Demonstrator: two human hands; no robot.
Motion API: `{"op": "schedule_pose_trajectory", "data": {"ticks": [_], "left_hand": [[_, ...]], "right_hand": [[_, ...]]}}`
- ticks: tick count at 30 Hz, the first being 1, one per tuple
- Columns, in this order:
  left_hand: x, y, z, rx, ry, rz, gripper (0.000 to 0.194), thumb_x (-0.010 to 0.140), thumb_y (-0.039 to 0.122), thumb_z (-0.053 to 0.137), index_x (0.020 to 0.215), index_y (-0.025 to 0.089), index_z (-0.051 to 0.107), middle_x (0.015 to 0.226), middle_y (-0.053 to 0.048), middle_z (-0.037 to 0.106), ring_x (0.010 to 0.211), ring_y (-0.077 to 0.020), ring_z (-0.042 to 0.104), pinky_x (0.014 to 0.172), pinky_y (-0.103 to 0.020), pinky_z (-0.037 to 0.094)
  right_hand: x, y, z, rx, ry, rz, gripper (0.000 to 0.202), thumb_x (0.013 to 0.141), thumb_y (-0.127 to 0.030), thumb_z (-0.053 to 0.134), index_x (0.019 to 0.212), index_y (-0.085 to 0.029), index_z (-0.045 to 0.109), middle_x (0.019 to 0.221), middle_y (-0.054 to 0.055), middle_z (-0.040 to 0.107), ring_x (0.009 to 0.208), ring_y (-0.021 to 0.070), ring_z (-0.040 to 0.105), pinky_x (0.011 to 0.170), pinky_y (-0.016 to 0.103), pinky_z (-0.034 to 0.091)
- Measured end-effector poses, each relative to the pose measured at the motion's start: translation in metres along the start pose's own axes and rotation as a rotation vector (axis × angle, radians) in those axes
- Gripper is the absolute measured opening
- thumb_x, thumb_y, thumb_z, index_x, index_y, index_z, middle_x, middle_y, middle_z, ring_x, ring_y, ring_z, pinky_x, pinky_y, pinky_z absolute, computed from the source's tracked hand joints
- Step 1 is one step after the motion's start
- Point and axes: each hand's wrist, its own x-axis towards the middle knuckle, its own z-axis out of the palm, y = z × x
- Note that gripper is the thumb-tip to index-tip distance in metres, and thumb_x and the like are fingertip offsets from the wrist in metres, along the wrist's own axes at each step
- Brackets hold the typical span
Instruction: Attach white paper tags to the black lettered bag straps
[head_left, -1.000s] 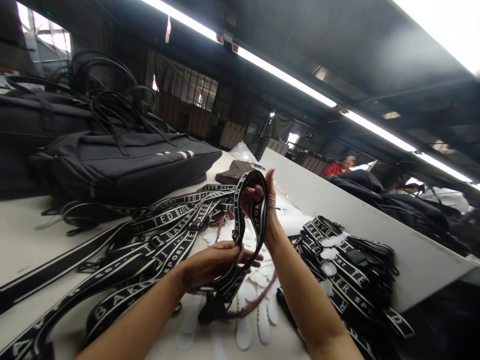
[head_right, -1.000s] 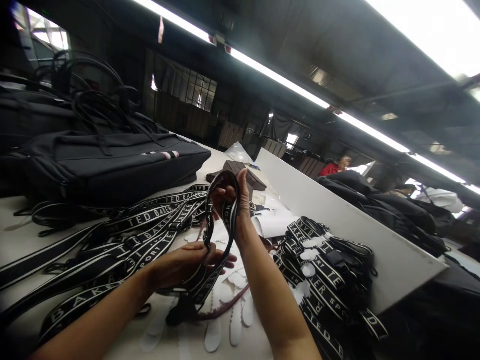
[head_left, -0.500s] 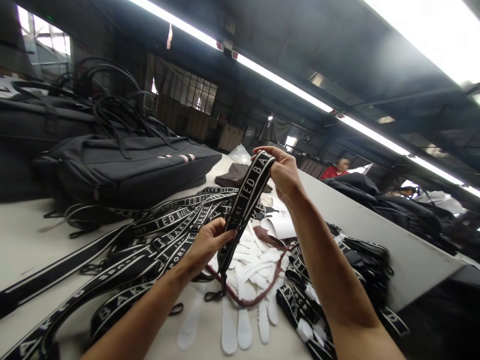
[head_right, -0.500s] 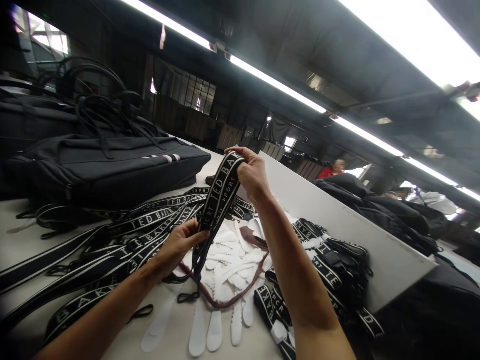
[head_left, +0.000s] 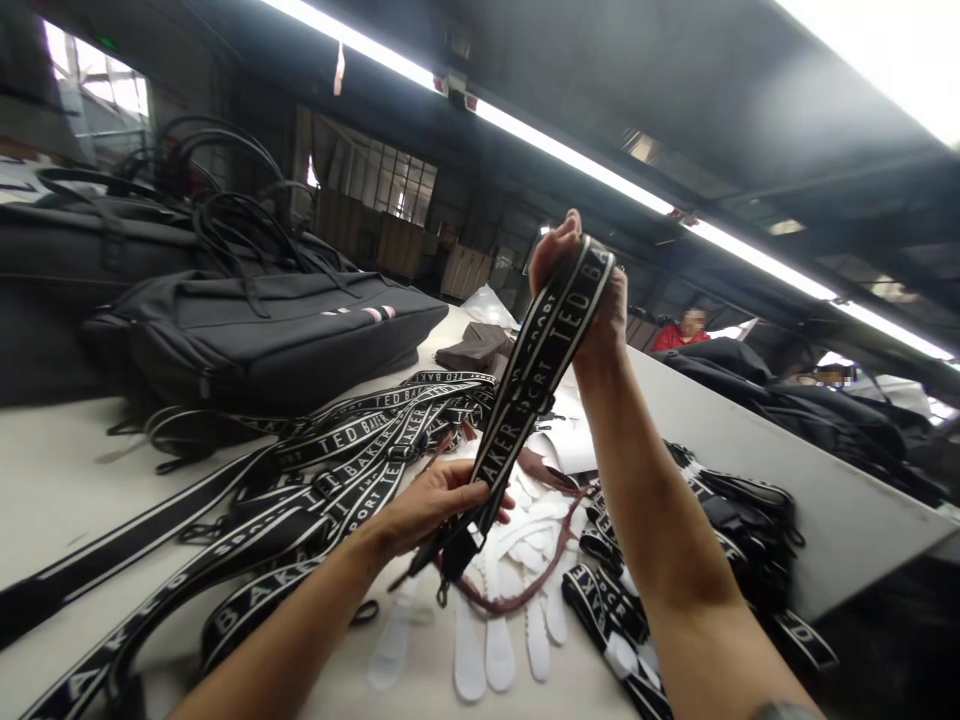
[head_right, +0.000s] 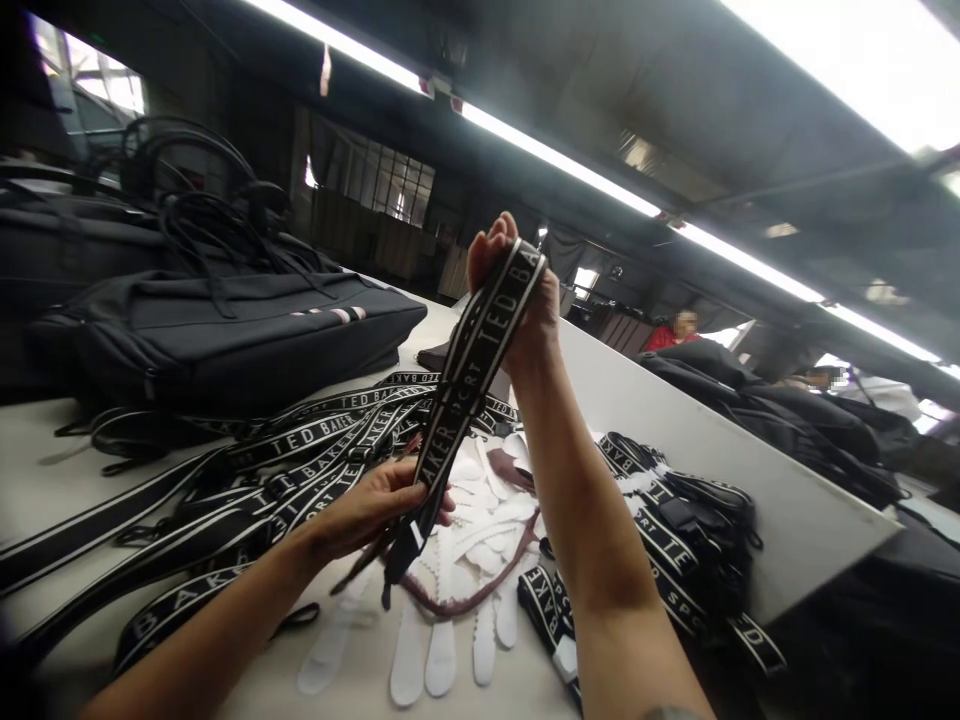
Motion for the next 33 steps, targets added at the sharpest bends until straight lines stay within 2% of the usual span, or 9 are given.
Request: {"op": "schedule_pose_trajectory", "data": {"ticks": [4, 7, 10, 14, 17, 20, 24, 28, 33], "left_hand": [[0.001, -0.001, 0.004, 0.018, -0.016, 0.054, 0.031, 0.078, 0.036, 0.077, 0.096, 0.011, 0.071, 0.097, -0.014, 0.071, 0.086, -0.0215, 0.068, 0.077, -0.028, 0.051], [0.001, 0.002, 0.008, 0.017, -0.044, 0.086, 0.032, 0.079, 0.036, 0.077, 0.098, 0.012, 0.07, 0.102, -0.014, 0.07, 0.089, -0.0229, 0.067, 0.081, -0.031, 0.05], [-0.001, 0.004, 0.01, -0.001, -0.046, 0.106, 0.035, 0.079, 0.036, 0.076, 0.104, 0.014, 0.068, 0.103, -0.013, 0.069, 0.09, -0.0223, 0.067, 0.082, -0.03, 0.049], [-0.002, 0.004, 0.007, -0.049, 0.005, 0.089, 0.032, 0.085, 0.037, 0.07, 0.107, 0.015, 0.063, 0.082, -0.007, 0.066, 0.075, -0.0157, 0.062, 0.067, -0.024, 0.047], [0.002, 0.001, 0.003, -0.068, 0.052, 0.061, 0.032, 0.085, 0.039, 0.07, 0.102, 0.014, 0.061, 0.075, -0.004, 0.061, 0.067, -0.0122, 0.058, 0.062, -0.022, 0.044], [0.006, -0.004, 0.001, -0.084, 0.13, 0.02, 0.036, 0.082, 0.042, 0.073, 0.098, 0.013, 0.059, 0.076, -0.004, 0.06, 0.065, -0.011, 0.057, 0.06, -0.02, 0.044], [0.008, -0.007, -0.001, -0.036, 0.158, 0.019, 0.039, 0.08, 0.044, 0.074, 0.097, 0.012, 0.06, 0.075, -0.003, 0.059, 0.064, -0.0111, 0.057, 0.063, -0.023, 0.048], [0.006, -0.004, -0.004, 0.042, 0.092, 0.076, 0.032, 0.083, 0.04, 0.072, 0.094, 0.013, 0.06, 0.074, -0.003, 0.059, 0.065, -0.0114, 0.056, 0.061, -0.022, 0.046], [0.006, -0.007, -0.003, 0.093, 0.061, 0.072, 0.029, 0.086, 0.039, 0.069, 0.097, 0.014, 0.059, 0.071, -0.003, 0.059, 0.063, -0.0109, 0.055, 0.058, -0.02, 0.044]], "right_hand": [[0.027, 0.001, -0.015, -0.405, 0.042, -0.134, 0.028, 0.089, -0.036, 0.056, 0.114, -0.027, 0.066, 0.094, 0.004, 0.07, 0.099, 0.0207, 0.066, 0.09, 0.042, 0.053], [0.031, 0.01, -0.012, -0.573, 0.043, -0.173, 0.03, 0.09, -0.038, 0.057, 0.116, -0.028, 0.065, 0.097, 0.003, 0.071, 0.099, 0.0194, 0.066, 0.089, 0.04, 0.053], [0.024, 0.024, -0.003, -0.566, 0.04, -0.17, 0.029, 0.091, -0.037, 0.056, 0.116, -0.028, 0.066, 0.096, 0.003, 0.07, 0.097, 0.0188, 0.066, 0.086, 0.038, 0.053], [0.006, 0.035, 0.005, -0.578, 0.053, -0.203, 0.032, 0.09, -0.034, 0.056, 0.121, -0.025, 0.063, 0.101, 0.005, 0.068, 0.096, 0.0201, 0.065, 0.082, 0.036, 0.054], [-0.009, 0.029, 0.003, -0.801, 0.037, -0.275, 0.035, 0.092, -0.031, 0.054, 0.125, -0.025, 0.06, 0.113, 0.007, 0.065, 0.109, 0.0244, 0.06, 0.087, 0.038, 0.052], [-0.017, 0.019, -0.005, -0.926, -0.076, -0.293, 0.03, 0.091, -0.026, 0.056, 0.12, -0.025, 0.064, 0.114, 0.006, 0.064, 0.117, 0.0269, 0.055, 0.093, 0.04, 0.049], [-0.011, 0.015, -0.02, -0.611, -0.194, -0.051, 0.016, 0.088, -0.025, 0.062, 0.098, -0.014, 0.069, 0.094, 0.006, 0.068, 0.096, 0.0201, 0.065, 0.086, 0.036, 0.053], [0.0, 0.019, -0.035, -0.205, -0.016, 0.274, 0.023, 0.093, -0.027, 0.052, 0.089, -0.009, 0.065, 0.081, 0.007, 0.068, 0.08, 0.0155, 0.068, 0.077, 0.032, 0.057], [0.005, 0.02, -0.044, 0.137, 0.095, 0.563, 0.034, 0.097, -0.024, 0.033, 0.093, -0.008, 0.062, 0.082, 0.01, 0.07, 0.081, 0.0172, 0.069, 0.071, 0.03, 0.06]]}}
